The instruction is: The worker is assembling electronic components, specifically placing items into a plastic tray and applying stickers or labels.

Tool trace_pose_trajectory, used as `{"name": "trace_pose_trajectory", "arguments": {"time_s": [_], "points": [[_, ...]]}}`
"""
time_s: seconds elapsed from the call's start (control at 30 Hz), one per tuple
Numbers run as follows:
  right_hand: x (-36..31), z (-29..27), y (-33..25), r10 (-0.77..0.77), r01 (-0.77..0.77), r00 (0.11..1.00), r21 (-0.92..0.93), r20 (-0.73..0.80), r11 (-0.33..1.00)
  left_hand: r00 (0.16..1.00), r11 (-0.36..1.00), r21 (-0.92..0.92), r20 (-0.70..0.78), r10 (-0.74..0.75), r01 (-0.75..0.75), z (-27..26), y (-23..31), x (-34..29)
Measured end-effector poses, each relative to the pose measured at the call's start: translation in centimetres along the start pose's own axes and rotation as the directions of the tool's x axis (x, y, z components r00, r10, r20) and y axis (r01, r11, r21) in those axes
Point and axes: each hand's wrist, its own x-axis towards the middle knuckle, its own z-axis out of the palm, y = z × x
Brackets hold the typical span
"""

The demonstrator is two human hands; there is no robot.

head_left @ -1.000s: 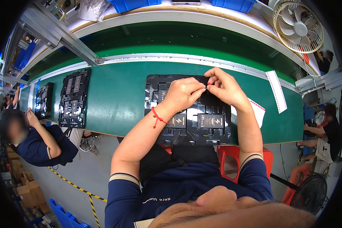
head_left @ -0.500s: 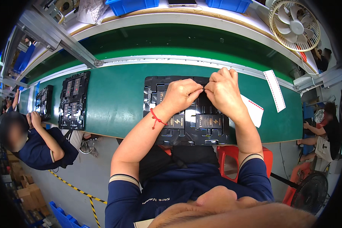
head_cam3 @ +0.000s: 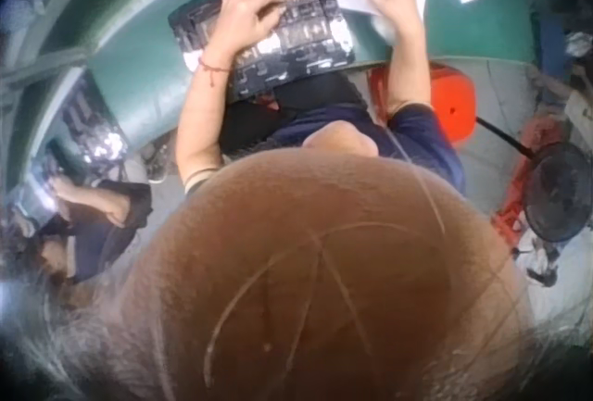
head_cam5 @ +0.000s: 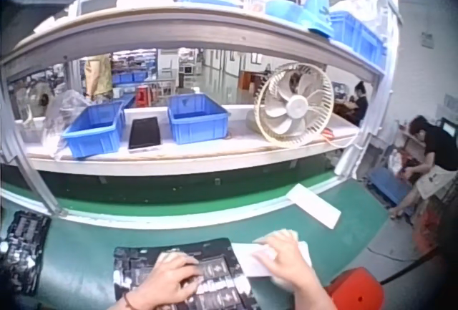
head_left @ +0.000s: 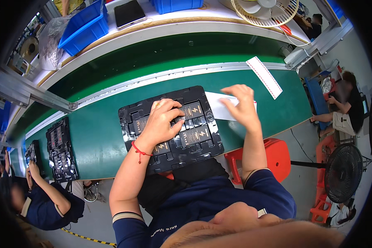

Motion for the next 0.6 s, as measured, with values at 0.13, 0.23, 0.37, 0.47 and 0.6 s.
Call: {"name": "trace_pose_trajectory", "arguments": {"time_s": [0.13,0.23,0.37,0.47,0.6], "points": [[-3.4,-0.3,6.1,0.213,-0.2,0.977,-0.239,0.029,0.95,1.0,1.0,0.019,0.029,-0.012,0.012,0.0,0.0,0.1],[-4.1,-0.2,6.3,0.183,-0.157,0.981,-0.277,0.069,0.948,1.0,1.0,0.019,0.017,-0.021,0.02,-0.1,0.3,0.2],[-4.1,0.3,6.2,0.185,-0.16,0.979,-0.239,0.087,0.958,1.0,0.999,0.035,-0.009,-0.024,0.024,0.0,0.0,-0.2],[-4.0,0.4,6.3,0.164,-0.138,0.982,-0.239,0.09,0.961,0.999,0.999,0.026,-0.031,-0.043,0.044,-0.2,0.1,-0.1],[-4.2,0.5,6.3,0.231,-0.229,0.969,-0.032,0.084,0.973,0.983,0.997,-0.066,-0.173,-0.055,0.044,-0.8,0.6,0.5]]}}
